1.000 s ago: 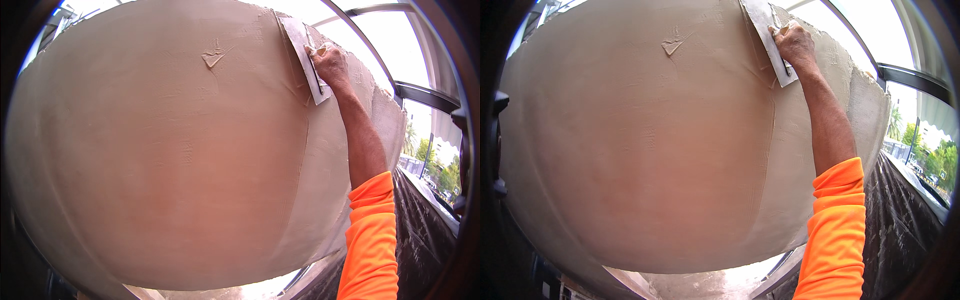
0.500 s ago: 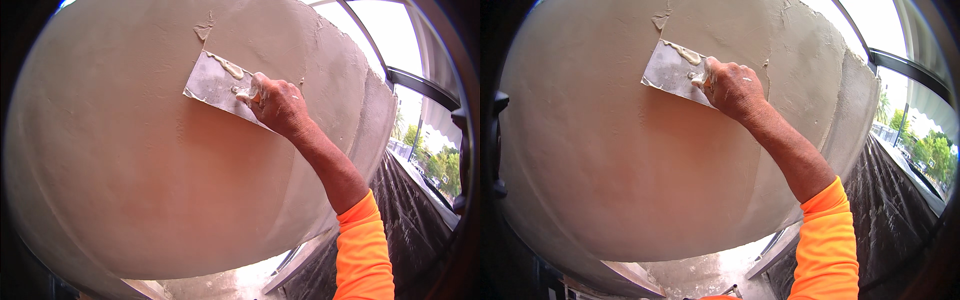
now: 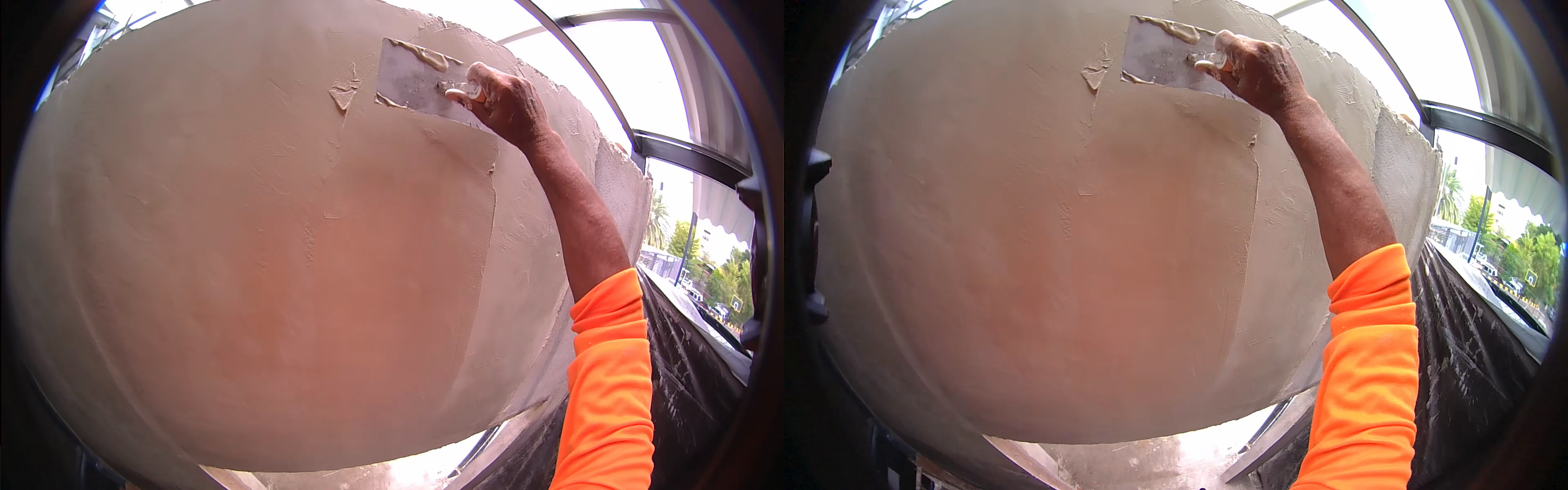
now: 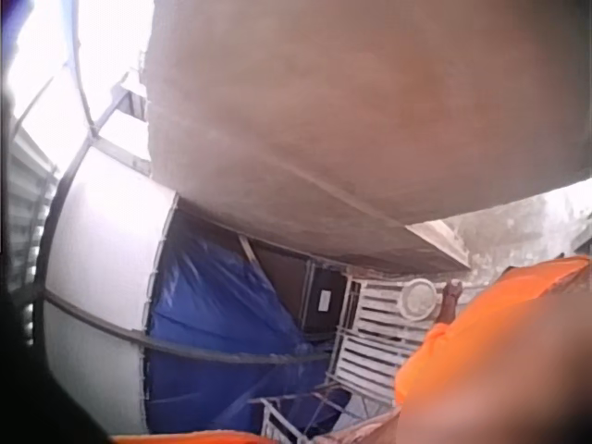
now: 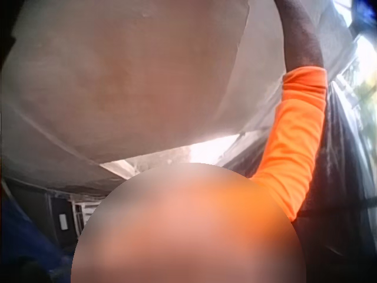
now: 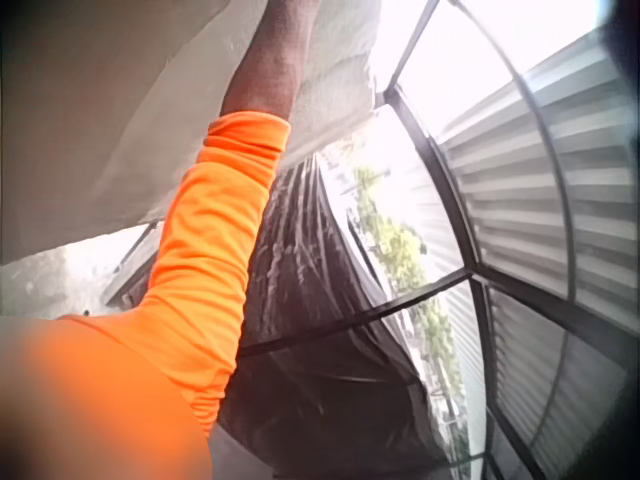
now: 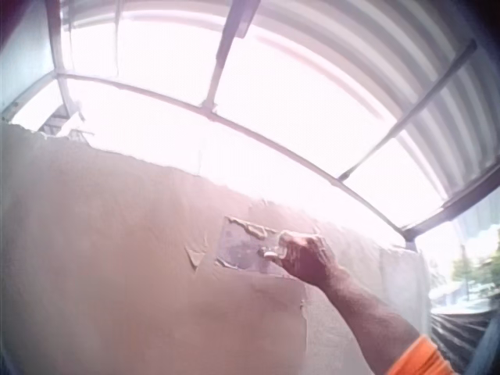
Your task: The person applies and smooths plaster onto a ceiling using a trowel and hawk. They repeatedly scoop plaster from a bucket, spread it across the ceiling surface, and level it with the trowel.
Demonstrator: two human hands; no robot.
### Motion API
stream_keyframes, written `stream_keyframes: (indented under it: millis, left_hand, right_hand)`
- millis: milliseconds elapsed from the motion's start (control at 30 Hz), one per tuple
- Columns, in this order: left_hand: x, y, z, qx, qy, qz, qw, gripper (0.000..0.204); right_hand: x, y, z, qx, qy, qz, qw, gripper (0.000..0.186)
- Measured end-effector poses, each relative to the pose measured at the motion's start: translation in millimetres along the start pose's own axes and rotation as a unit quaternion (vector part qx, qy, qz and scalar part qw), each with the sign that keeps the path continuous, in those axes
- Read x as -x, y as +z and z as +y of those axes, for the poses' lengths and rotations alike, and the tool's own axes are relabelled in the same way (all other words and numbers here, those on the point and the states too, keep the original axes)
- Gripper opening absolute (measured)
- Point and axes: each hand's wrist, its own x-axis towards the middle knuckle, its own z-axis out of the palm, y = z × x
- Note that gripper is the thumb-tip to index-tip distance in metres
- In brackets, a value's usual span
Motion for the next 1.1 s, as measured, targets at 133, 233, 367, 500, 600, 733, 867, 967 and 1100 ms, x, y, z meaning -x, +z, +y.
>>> stream_keyframes:
  millis: [133,233,367,500,600,733,867,967,1100]
  left_hand:
    - [1.2,4.1,-1.8,0.083,-0.057,0.008,0.995,0.053]
    - [-1.3,7.4,-1.1,0.119,-0.081,0.009,0.99,0.057]
    - [-0.9,15.1,-0.6,0.136,-0.091,0.003,0.987,0.062]
    - [0.3,14.9,0.9,0.129,-0.088,-0.01,0.988,0.068]
    - [-1.3,8.3,-1.9,0.053,-0.05,-0.065,0.995,0.069]
    - [0.2,8.5,-9.3,0.071,-0.074,-0.003,0.995,0.068]
    - [1.2,17.4,-20.8,0.176,-0.135,0.021,0.975,0.078]
    - [1.0,22.1,-25.6,0.196,-0.138,0.051,0.97,0.083]
    - [-1.0,16.5,-27.9,0.227,-0.143,0.022,0.963,0.079]
  right_hand:
    - [-53.1,9.5,37.7,0.02,0.044,-0.006,0.999,0.038]
    - [-55.1,10.5,24.2,0.028,0.134,-0.122,0.983,0.042]
    - [-4.3,6.7,-14.9,-0.051,0.043,-0.14,0.988,0.042]
    - [24.8,-2.9,-4.7,-0.046,0.199,-0.068,0.977,0.043]
    - [20.2,-4.7,31.9,0.002,0.307,-0.018,0.952,0.042]
    - [1.7,6.1,58.3,-0.018,0.365,-0.058,0.929,0.047]
    - [-35.1,11.3,47.0,-0.032,0.302,-0.08,0.949,0.051]
    - [-54.0,18.1,6.6,-0.076,0.242,-0.08,0.964,0.051]
    - [-50.2,24.2,-74.7,-0.093,0.122,-0.108,0.982,0.042]
